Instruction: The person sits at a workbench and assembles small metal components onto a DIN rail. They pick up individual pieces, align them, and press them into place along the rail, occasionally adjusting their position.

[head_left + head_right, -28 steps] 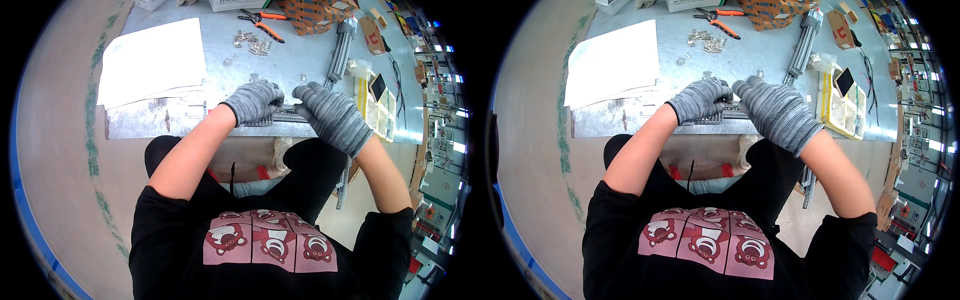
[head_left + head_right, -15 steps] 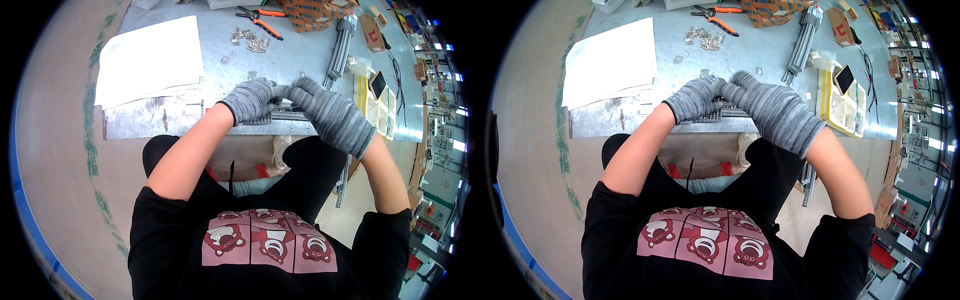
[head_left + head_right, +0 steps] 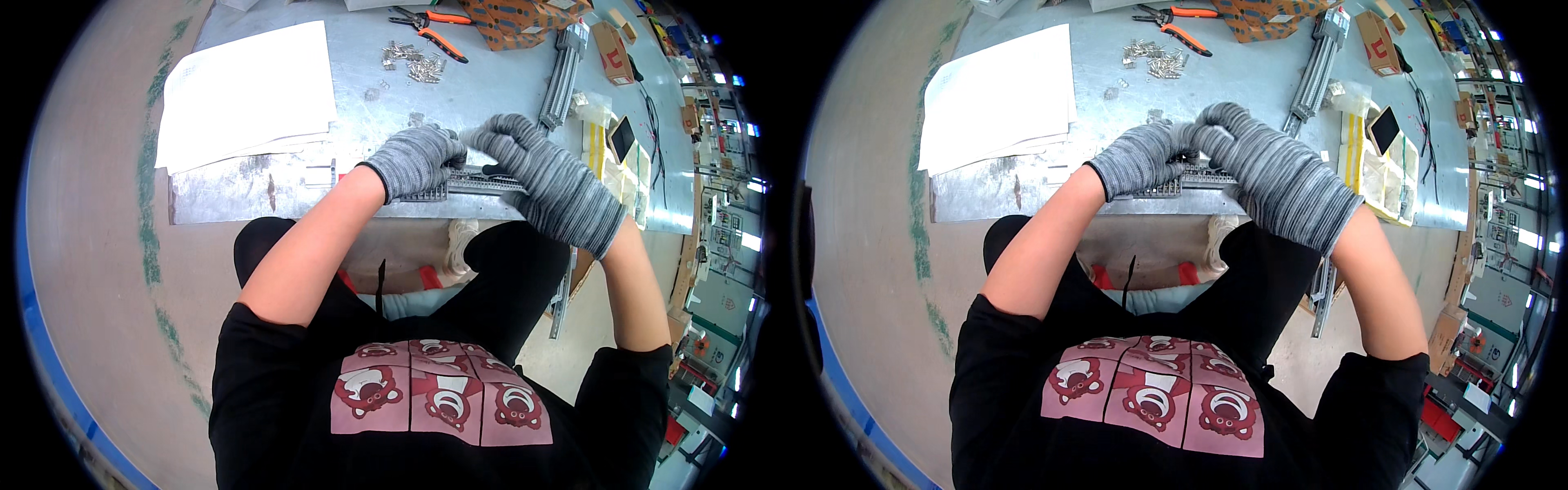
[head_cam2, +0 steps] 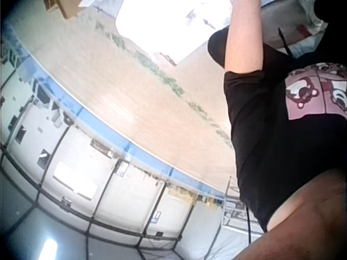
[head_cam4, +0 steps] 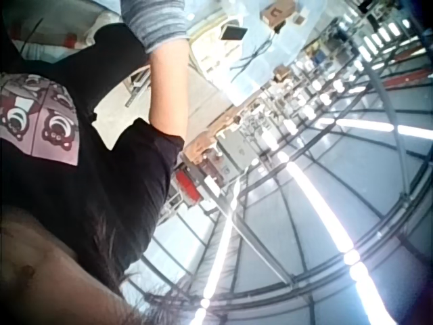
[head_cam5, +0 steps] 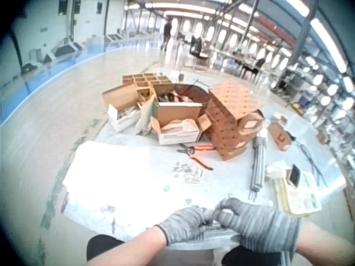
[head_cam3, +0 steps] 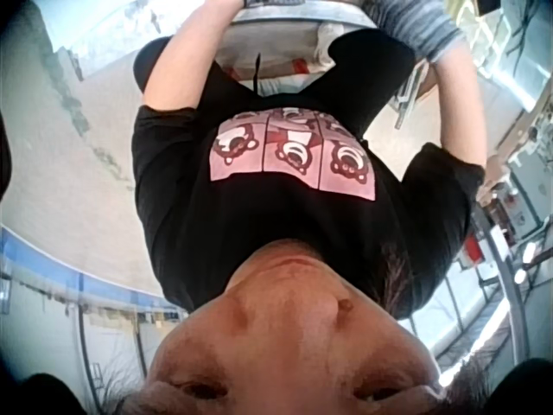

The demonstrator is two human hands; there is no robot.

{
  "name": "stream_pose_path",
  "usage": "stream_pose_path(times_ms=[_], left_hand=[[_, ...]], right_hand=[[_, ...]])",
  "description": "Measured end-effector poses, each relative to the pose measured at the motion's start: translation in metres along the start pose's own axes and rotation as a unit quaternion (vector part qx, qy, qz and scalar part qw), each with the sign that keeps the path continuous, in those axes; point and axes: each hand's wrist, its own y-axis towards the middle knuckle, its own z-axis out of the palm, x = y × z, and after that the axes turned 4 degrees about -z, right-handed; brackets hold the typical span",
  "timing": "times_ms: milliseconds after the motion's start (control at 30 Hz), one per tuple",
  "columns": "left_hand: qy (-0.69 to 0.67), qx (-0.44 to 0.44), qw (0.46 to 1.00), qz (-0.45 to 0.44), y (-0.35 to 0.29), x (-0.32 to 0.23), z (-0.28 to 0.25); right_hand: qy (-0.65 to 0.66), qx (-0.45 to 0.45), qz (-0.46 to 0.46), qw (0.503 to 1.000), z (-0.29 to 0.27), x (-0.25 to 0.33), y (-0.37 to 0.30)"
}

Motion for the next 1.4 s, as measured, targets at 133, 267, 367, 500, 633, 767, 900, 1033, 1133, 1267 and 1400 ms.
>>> stream_pose_path(times_ms=[133,267,367,500,633,767,900,1033,1133,1267,1400], left_hand=[[0.001,-0.016,1.0,0.025,0.005,0.009,0.011],[-0.02,-0.022,1.0,0.007,0.005,0.009,0.01],[-0.009,-0.015,1.0,0.008,0.005,0.01,0.012],[-0.014,-0.012,1.0,0.018,0.0,0.003,0.003],[0.008,-0.009,1.0,0.014,0.006,0.007,0.009],[-0.003,0.008,1.0,-0.001,-0.002,-0.003,-0.003],[0.019,-0.012,1.0,0.022,0.004,0.005,0.007],[-0.01,0.02,1.0,-0.02,-0.004,-0.003,-0.004],[0.009,-0.017,1.0,0.01,0.003,0.008,0.008],[0.006,-0.014,0.999,0.028,0.003,0.003,0.006],[0.029,0.003,1.0,0.009,0.004,0.006,0.007]], right_hand=[[-0.105,0.079,0.062,0.989,0.002,0.005,-0.001],[-0.092,0.018,0.009,0.996,0.003,0.001,0.001],[-0.121,0.125,0.07,0.982,0.001,0.009,0.01],[-0.044,0.026,0.015,0.999,0.0,0.005,0.005],[-0.069,0.087,0.103,0.989,0.004,0.009,0.005],[-0.047,0.002,0.009,0.999,0.002,0.003,0.0],[-0.086,0.09,0.095,0.988,0.005,0.006,0.008],[-0.025,0.004,0.009,1.0,0.007,-0.002,0.002],[-0.066,0.1,0.078,0.99,-0.001,0.008,0.003],[-0.07,0.043,0.058,0.995,0.006,0.0,-0.003],[-0.096,0.126,0.102,0.982,-0.002,0.012,0.006]])
